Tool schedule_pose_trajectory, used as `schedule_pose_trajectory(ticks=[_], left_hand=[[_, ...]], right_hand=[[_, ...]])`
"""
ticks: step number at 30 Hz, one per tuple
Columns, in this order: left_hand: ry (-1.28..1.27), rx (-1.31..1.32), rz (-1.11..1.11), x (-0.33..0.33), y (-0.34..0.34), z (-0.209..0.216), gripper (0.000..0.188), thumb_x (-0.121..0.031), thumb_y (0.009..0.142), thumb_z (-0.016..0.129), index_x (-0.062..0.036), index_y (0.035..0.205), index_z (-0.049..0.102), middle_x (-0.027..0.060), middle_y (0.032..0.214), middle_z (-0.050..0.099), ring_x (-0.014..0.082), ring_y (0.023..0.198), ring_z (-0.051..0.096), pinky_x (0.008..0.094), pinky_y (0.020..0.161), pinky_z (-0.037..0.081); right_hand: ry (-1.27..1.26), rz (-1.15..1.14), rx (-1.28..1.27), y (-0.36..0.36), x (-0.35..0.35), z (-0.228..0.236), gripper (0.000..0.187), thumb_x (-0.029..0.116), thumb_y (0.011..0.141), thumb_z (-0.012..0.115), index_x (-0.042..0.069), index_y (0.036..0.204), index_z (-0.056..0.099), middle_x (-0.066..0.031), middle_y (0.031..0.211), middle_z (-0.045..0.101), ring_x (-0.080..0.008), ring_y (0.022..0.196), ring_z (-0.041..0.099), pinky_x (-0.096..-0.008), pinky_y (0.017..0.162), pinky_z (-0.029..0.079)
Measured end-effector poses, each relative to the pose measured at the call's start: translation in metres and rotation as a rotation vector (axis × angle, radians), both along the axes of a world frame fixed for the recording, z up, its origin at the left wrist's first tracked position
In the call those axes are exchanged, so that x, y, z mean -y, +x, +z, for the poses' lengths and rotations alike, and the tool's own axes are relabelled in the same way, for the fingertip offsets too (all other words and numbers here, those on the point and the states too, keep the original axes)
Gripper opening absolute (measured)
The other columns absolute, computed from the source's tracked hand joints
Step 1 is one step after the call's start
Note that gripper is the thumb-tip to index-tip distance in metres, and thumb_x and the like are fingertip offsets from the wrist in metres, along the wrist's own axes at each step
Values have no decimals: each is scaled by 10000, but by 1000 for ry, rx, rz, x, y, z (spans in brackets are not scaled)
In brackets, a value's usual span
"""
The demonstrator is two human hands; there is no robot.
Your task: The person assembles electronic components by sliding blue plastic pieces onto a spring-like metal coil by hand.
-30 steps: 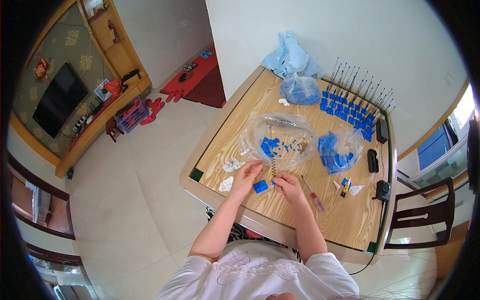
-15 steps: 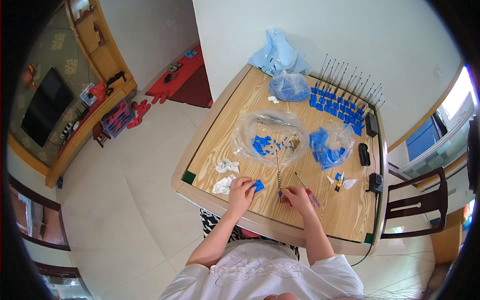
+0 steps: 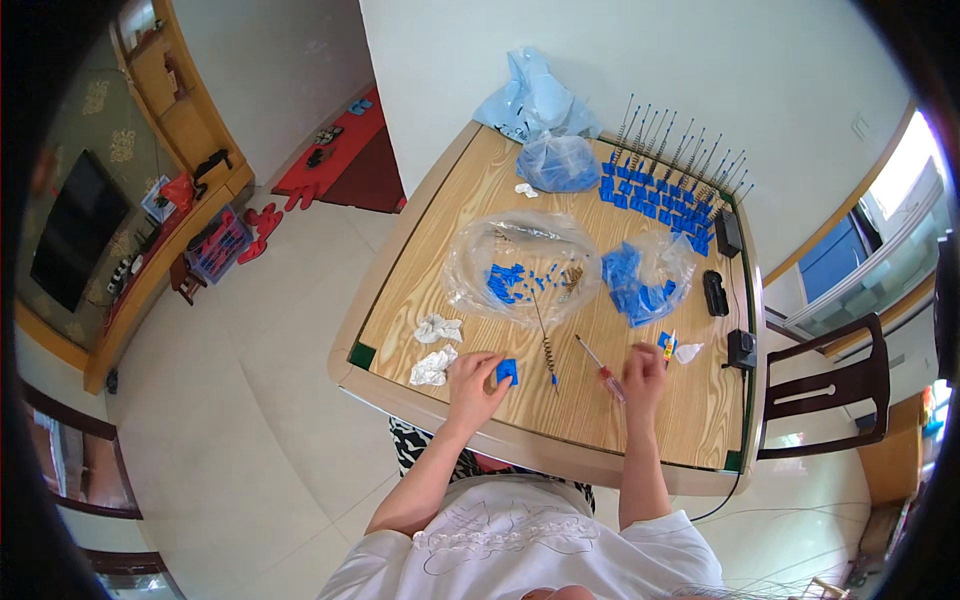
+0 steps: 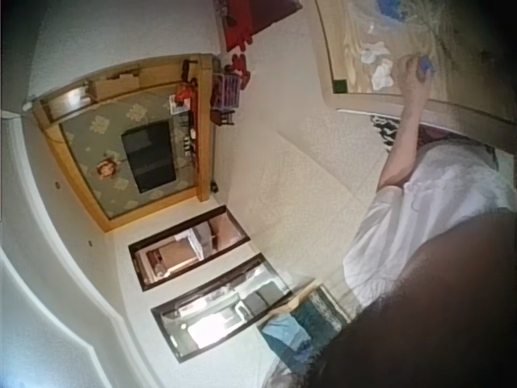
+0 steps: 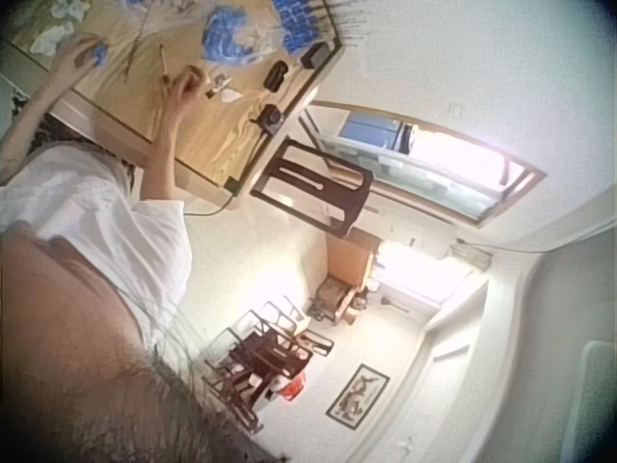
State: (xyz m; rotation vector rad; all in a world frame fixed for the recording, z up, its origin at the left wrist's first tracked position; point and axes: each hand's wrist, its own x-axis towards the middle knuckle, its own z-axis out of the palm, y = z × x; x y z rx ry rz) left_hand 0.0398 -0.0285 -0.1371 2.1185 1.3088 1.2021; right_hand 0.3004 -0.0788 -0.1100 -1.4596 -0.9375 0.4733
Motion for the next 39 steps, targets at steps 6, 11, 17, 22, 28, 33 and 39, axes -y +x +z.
schedule_pose_trajectory(ticks=[6,11,17,22,28,33,39], left_hand=[[-7,15,22,-4,1,-13,188,-112,677,694,-87,862,672,53,953,595,251,945,511,370,829,382],[-6,67,21,-6,4,-11,136,-109,673,692,-60,794,654,61,949,599,269,930,520,373,807,399],[-567,835,-207,-2,-2,-7,110,-19,865,538,3,972,531,75,979,587,121,781,609,244,637,535],[-635,886,-214,5,-16,21,108,-1,849,553,2,955,538,85,986,591,133,875,593,269,678,536],[-617,924,-243,9,-31,39,139,55,810,576,-9,932,557,92,981,602,139,918,576,278,798,489],[-547,954,-240,11,-43,40,142,79,774,606,5,891,570,84,1004,579,138,915,573,256,795,486],[-380,819,-204,8,-57,44,152,54,778,618,37,929,607,91,1021,566,144,915,572,245,796,474]], right_hand=[[333,-659,23,68,30,-10,285,-4,842,457,41,1123,439,-43,953,484,-105,825,457,-247,716,394],[-38,-625,38,96,42,-45,445,-44,764,460,-10,1202,389,-120,1146,451,-215,1003,456,-308,857,379],[-133,-553,212,101,29,-66,488,-25,750,515,-7,1222,394,-125,1170,454,-217,1014,454,-320,872,376],[-170,-509,366,105,16,-66,532,100,740,661,-34,1199,429,-132,1131,484,-213,993,481,-317,861,399],[-263,-455,274,124,8,-60,379,110,792,627,-54,1098,473,-135,979,536,-198,860,551,-305,766,440],[23,-443,206,97,2,-29,283,104,844,577,-25,1059,445,-92,893,554,-141,800,552,-267,680,444],[76,-38,162,2,-21,35,282,77,823,599,14,1064,465,-48,887,562,-90,745,527,-214,630,426]])
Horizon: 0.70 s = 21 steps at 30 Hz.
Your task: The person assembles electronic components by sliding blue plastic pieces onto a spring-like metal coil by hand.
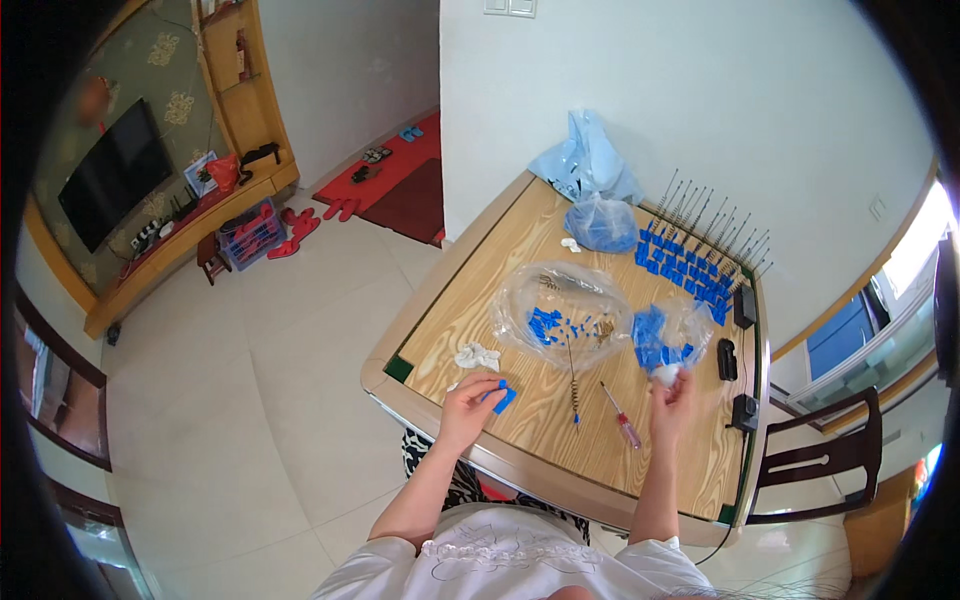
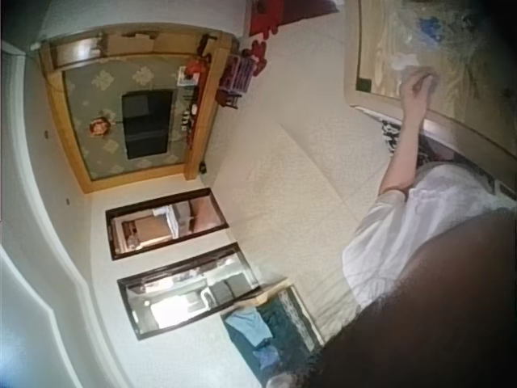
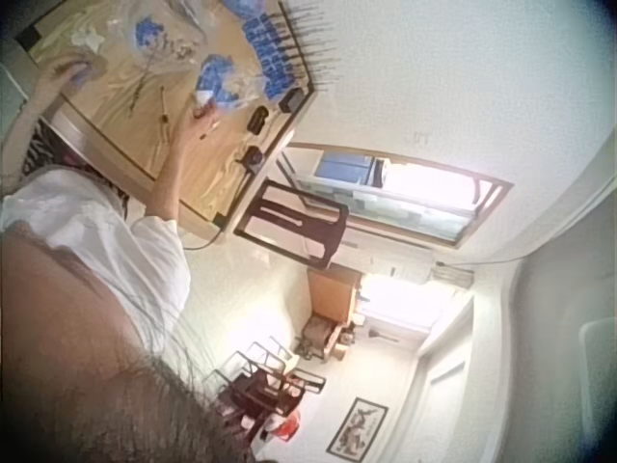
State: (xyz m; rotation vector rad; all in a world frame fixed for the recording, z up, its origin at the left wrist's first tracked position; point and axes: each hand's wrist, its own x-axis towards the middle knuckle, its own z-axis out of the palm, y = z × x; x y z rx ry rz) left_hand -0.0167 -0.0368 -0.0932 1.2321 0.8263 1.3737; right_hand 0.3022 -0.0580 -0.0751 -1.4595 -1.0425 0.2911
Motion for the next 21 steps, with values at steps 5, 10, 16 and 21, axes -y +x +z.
schedule_pose_trajectory(ticks=[5,10,16,21], left_hand=[[-76,4,59,-9,-10,10,164,-4,809,611,38,966,619,74,973,592,125,882,580,219,772,453],[-94,47,60,-11,-15,32,163,-10,805,618,39,961,618,64,948,597,117,849,585,219,754,457],[-209,97,23,-11,-22,43,144,-70,818,621,23,926,634,54,835,632,96,738,589,208,665,459],[-328,191,-42,-13,-27,53,147,-103,834,605,21,905,638,56,773,644,91,656,582,201,577,448]], right_hand=[[-61,347,61,-85,-19,25,301,68,802,621,10,1082,525,-80,925,611,-135,793,570,-252,692,451],[-62,679,194,-129,-37,50,295,25,798,624,1,1080,545,-72,974,607,-119,874,575,-253,746,462],[-64,754,267,-145,-46,63,282,91,782,654,14,1040,569,-114,925,607,-207,801,587,-293,701,459],[-80,781,378,-146,-52,72,284,91,781,657,19,1040,566,-124,921,606,-215,784,580,-304,697,458]])
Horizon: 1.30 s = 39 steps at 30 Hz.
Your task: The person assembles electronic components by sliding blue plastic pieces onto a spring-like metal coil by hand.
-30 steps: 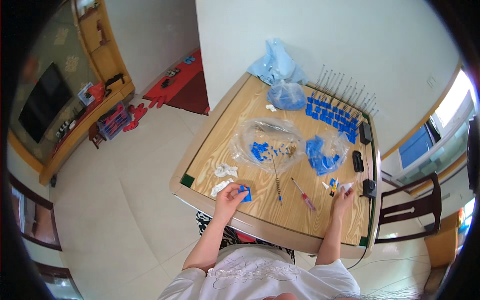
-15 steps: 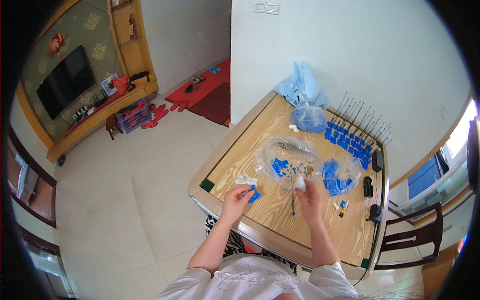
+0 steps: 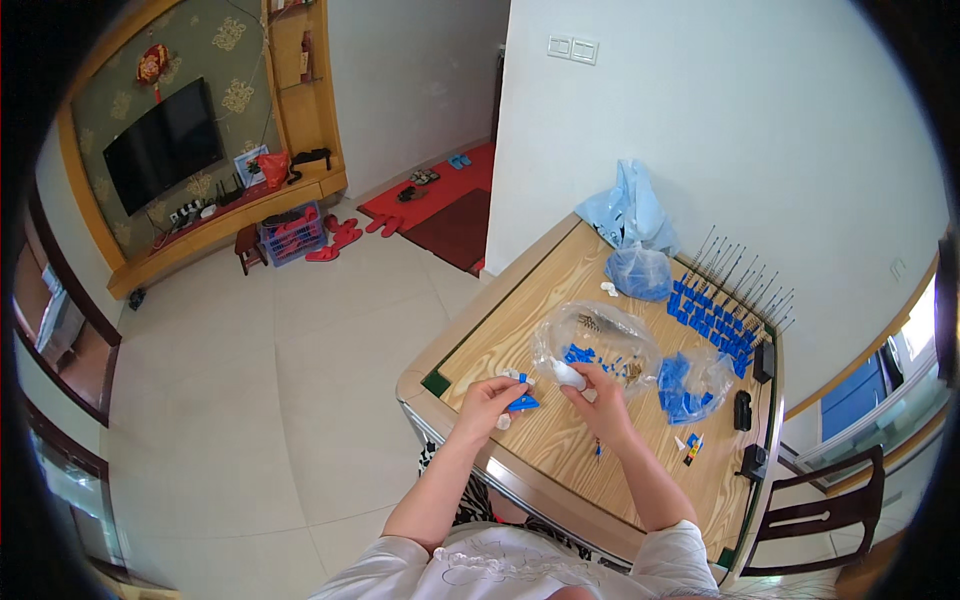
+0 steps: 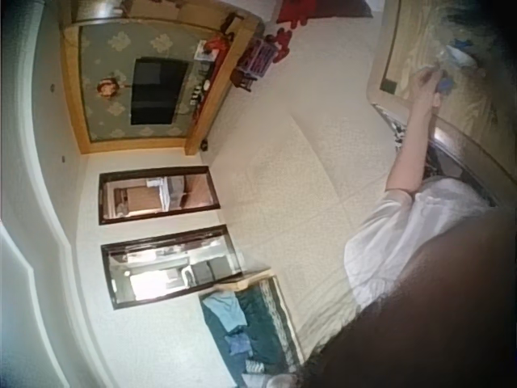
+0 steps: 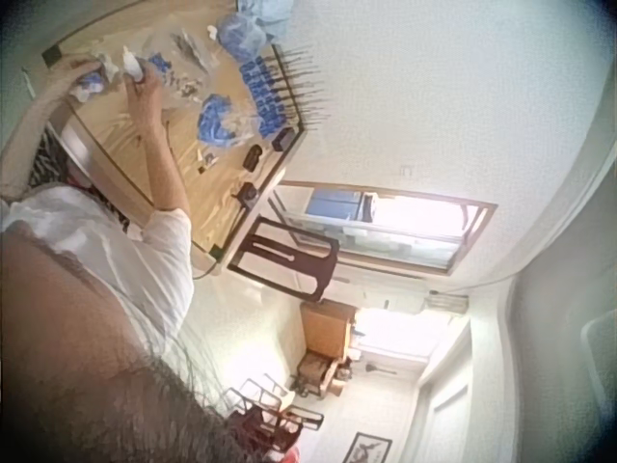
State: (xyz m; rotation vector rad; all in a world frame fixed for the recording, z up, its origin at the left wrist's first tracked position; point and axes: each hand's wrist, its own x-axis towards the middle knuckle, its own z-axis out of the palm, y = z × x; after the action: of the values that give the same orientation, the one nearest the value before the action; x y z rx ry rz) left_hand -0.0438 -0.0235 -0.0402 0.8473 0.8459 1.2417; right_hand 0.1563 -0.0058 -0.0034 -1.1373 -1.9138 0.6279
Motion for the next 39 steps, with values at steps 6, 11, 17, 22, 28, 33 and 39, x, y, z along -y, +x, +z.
schedule_pose_trajectory(ticks=[6,11,17,22,28,33,39], left_hand=[[0,-2,-7,-2,0,6,142,-105,837,597,20,894,633,65,802,650,90,665,588,197,575,454],[263,-386,169,-2,4,1,122,-78,807,621,14,886,628,59,833,644,96,686,594,218,628,471],[446,-629,370,5,13,11,130,-93,750,661,2,830,625,98,786,594,202,666,590,273,608,452],[502,-719,459,5,17,10,112,-80,725,663,-12,804,621,114,792,591,259,711,588,307,626,458],[536,-786,518,10,22,14,102,-73,716,661,-23,789,610,95,821,587,256,728,591,321,627,464],[598,-860,550,13,25,11,106,-61,702,667,-24,779,604,78,837,584,250,722,592,326,622,470],[509,-721,529,5,22,2,113,-68,723,676,-22,797,604,78,796,611,196,666,597,293,573,461]], right_hand=[[62,17,16,-2,-1,5,283,94,777,664,19,1032,566,-130,899,603,-228,767,582,-307,668,462],[95,31,18,-2,1,4,280,95,772,670,19,1021,566,-130,882,602,-236,759,586,-305,653,463],[119,20,17,3,4,-3,269,92,769,669,19,1008,569,-124,879,598,-238,766,586,-306,651,458],[56,21,5,4,8,-1,268,83,768,666,13,1007,568,-122,883,596,-232,778,583,-303,657,454],[62,6,12,9,9,-11,270,76,768,662,11,1013,568,-120,911,599,-224,791,582,-299,670,451],[29,-5,-3,7,15,-8,273,71,768,659,9,1017,567,-120,922,601,-225,792,582,-294,684,453],[-72,8,-59,6,17,-11,273,73,792,639,0,1040,549,-109,910,597,-180,799,585,-275,665,468]])
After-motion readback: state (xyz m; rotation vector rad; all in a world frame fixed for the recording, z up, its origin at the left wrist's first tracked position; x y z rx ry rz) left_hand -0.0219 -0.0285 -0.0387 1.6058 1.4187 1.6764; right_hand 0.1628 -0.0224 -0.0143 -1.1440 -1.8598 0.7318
